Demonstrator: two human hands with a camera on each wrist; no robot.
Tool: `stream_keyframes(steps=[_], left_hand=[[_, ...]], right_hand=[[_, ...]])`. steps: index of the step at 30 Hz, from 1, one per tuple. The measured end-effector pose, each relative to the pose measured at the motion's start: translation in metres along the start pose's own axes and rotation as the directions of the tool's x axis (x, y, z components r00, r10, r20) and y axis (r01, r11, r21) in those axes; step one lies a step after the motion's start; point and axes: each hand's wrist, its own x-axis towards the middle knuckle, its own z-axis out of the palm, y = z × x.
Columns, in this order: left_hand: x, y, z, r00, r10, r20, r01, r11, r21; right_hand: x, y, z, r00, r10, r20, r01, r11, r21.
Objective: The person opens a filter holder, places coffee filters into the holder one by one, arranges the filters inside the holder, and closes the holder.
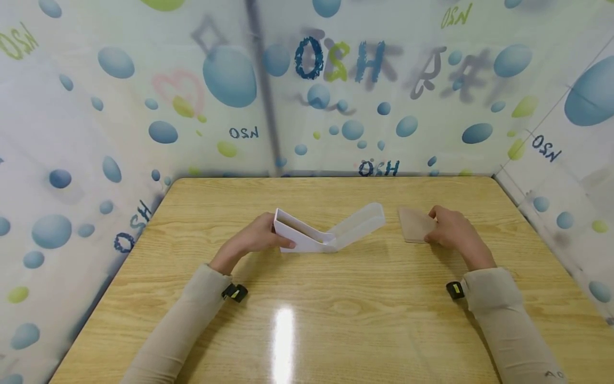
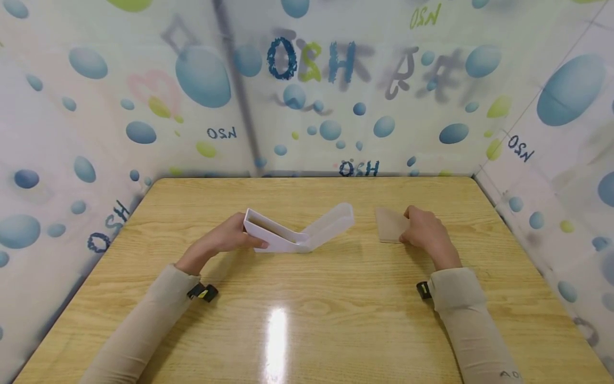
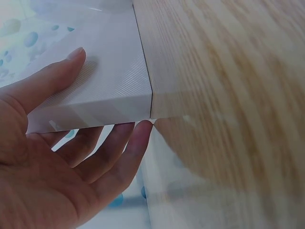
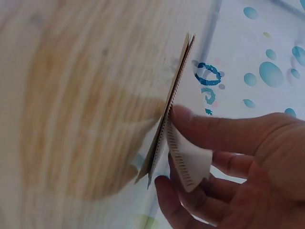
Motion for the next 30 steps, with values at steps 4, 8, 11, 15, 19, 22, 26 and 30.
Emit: stream_keyframes(steps=[4,8,11,15,19,22,26,30], left_hand=[[0.000,-0.001,0.000,1.000,-0.009,0.000,0.009,1.000,-0.008],[0.002,-0.003,0.001,1.000,-0.010,0.002,0.010,1.000,-0.017],[0.003,-0.003,0.000,1.000,-0.005,0.005,0.005,1.000,-0.011],[0.002,-0.003,0.000,1.000,0.005,0.002,-0.005,1.000,0.002],[0.002,-0.001,-0.001,1.000,0.019,0.001,-0.019,1.000,0.005],[0.002,-0.001,0.000,1.000,0.012,-0.003,-0.012,1.000,-0.004],[0.002,-0.001,0.000,1.000,0.004,-0.006,-0.004,1.000,-0.014],[0.002,-0.001,0.000,1.000,0.006,-0.003,-0.006,1.000,-0.013]], right_hand=[[0.000,-0.001,-0.001,1.000,-0.023,-0.018,0.023,1.000,-0.007],[-0.002,-0.003,-0.004,0.999,-0.028,-0.034,0.028,1.000,-0.002],[-0.003,-0.004,-0.006,0.999,-0.020,-0.044,0.020,1.000,0.001],[-0.004,-0.004,-0.008,0.998,-0.016,-0.055,0.017,1.000,0.018],[-0.005,-0.002,-0.011,0.997,-0.026,-0.077,0.029,0.999,0.042],[-0.006,0.000,-0.013,0.994,-0.042,-0.100,0.048,0.997,0.054],[-0.007,0.002,-0.016,0.990,-0.062,-0.126,0.072,0.995,0.074],[-0.008,0.001,-0.019,0.988,-0.068,-0.142,0.083,0.991,0.102]])
